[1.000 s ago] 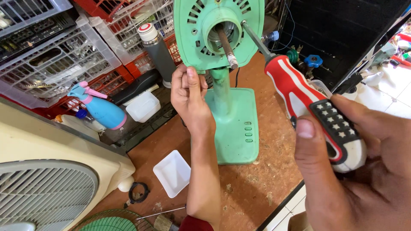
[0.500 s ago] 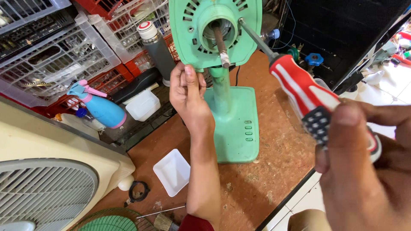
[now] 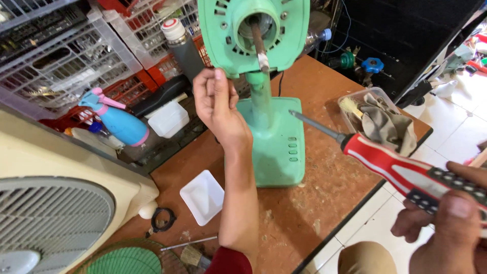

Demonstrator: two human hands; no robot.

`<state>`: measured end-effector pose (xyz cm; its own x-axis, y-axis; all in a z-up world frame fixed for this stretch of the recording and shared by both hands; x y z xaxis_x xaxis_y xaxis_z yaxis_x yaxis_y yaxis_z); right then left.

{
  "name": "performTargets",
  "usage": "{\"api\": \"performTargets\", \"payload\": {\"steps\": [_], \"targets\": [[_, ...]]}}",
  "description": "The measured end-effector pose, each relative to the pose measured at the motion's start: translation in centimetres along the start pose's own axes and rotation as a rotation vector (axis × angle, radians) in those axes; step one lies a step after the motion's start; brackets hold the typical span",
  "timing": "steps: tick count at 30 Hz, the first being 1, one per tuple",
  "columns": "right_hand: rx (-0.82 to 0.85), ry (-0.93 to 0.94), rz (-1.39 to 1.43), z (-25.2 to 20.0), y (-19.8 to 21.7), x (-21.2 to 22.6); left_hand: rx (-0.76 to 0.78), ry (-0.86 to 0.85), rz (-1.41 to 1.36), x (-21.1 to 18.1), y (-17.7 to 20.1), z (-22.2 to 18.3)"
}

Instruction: Cleaning a fan component with a brush and disassembling the motor housing using a screwdriver

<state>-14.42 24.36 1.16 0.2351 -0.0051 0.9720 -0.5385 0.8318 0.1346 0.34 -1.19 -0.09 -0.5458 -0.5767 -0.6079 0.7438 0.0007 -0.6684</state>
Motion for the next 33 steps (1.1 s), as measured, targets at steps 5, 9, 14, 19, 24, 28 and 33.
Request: {"api": "performTargets", "payload": {"steps": [5, 9, 14, 19, 24, 28, 33], "targets": [[0.013, 0.215, -0.005, -2.2, 2.9, -0.4, -0.047, -0.005, -0.091, -2.5, -0.8, -2.3], [-0.008, 0.168, -0.004, -3.1, 6.8, -2.5, 0.000, 0.051, -0.081, -3.9, -0.8, -5.3], [-0.013, 0.111, 0.076, -3.5, 9.9, -5.9, 0.126, 0.305, -0.192, -3.9, -0.6, -9.9], [-0.038, 0.157, 0.164, -6.0, 9.7, -4.9, 0.710, 0.375, -0.208, -5.9, -0.9, -11.3], [-0.104, 0.109, 0.161, -7.7, 8.9, -3.0, 0.970, 0.283, -0.015, -8.9, -0.7, -11.1], [-0.106, 0.206, 0.187, -8.1, 8.4, -3.1, 0.984, 0.319, 0.012, -10.1, -0.8, -10.9], [-0.142, 0.234, 0.176, -9.4, 6.7, -1.7, 1.036, 0.312, 0.020, -12.0, -0.6, -10.6]]}}
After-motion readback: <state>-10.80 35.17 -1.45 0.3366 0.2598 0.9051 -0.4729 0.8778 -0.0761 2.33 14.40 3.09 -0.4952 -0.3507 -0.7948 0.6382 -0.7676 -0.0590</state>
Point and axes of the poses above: each hand's wrist, its own z-axis towards the middle knuckle, its own y-axis out of the back of the hand, x = y × z, the point moved 1 cm from there along z, towards the middle knuckle, and after that the axes turned 2 degrees about -y, right-handed, at the moved point
